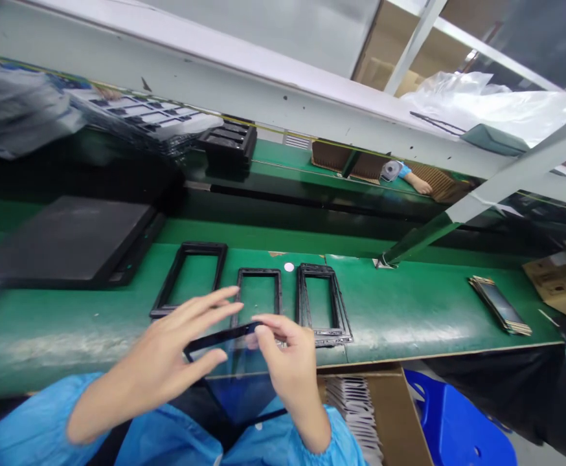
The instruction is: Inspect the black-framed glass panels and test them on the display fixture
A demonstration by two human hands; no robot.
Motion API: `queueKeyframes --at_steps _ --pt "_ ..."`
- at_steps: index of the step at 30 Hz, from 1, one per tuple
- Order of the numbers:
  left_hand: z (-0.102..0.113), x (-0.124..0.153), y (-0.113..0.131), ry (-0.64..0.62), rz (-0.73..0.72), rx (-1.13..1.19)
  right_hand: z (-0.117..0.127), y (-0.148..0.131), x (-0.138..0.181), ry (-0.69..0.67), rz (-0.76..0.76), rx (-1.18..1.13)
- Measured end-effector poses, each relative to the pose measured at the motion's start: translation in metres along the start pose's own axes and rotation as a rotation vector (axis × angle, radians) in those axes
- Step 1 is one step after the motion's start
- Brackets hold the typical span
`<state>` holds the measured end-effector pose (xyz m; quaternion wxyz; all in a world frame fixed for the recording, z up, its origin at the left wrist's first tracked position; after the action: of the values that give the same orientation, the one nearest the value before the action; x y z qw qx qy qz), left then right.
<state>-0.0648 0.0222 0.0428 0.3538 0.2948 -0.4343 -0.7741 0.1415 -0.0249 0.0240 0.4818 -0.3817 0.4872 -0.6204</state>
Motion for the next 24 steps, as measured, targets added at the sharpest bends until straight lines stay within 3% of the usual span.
queueKeyframes --at_steps 4,7,12,19,24 --pt "0.0 -0.005 0.009 -0.205 0.117 0.143 0.003 0.004 -0.002 -0.19 -0.096 -0.164" --pt "0.004 0.0 0.0 -0.102 0.293 0.411 0.03 0.019 -0.001 -0.269 -0.182 -0.057" --pt "0.0 0.012 -0.023 0.153 0.417 0.71 0.061 0.049 0.004 -0.094 -0.296 -0.076" --pt "-0.01 0.011 -0.023 0.323 0.424 0.784 0.044 0.042 0.008 0.107 -0.263 -0.064" --pt "-0.012 0.013 -0.025 0.36 0.439 0.802 0.039 0.036 0.013 0.244 -0.202 0.012"
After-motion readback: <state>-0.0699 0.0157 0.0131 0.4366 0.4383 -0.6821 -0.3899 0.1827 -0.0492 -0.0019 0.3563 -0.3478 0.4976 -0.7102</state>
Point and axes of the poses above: each hand's wrist, its own x-axis away from the middle knuckle, its own z-axis out of the back of the hand, y = z × x, the point moved 2 cm from there along -x, towards the middle knuckle, and after that the axes turned 14 degrees about x, right-handed, at the moved point
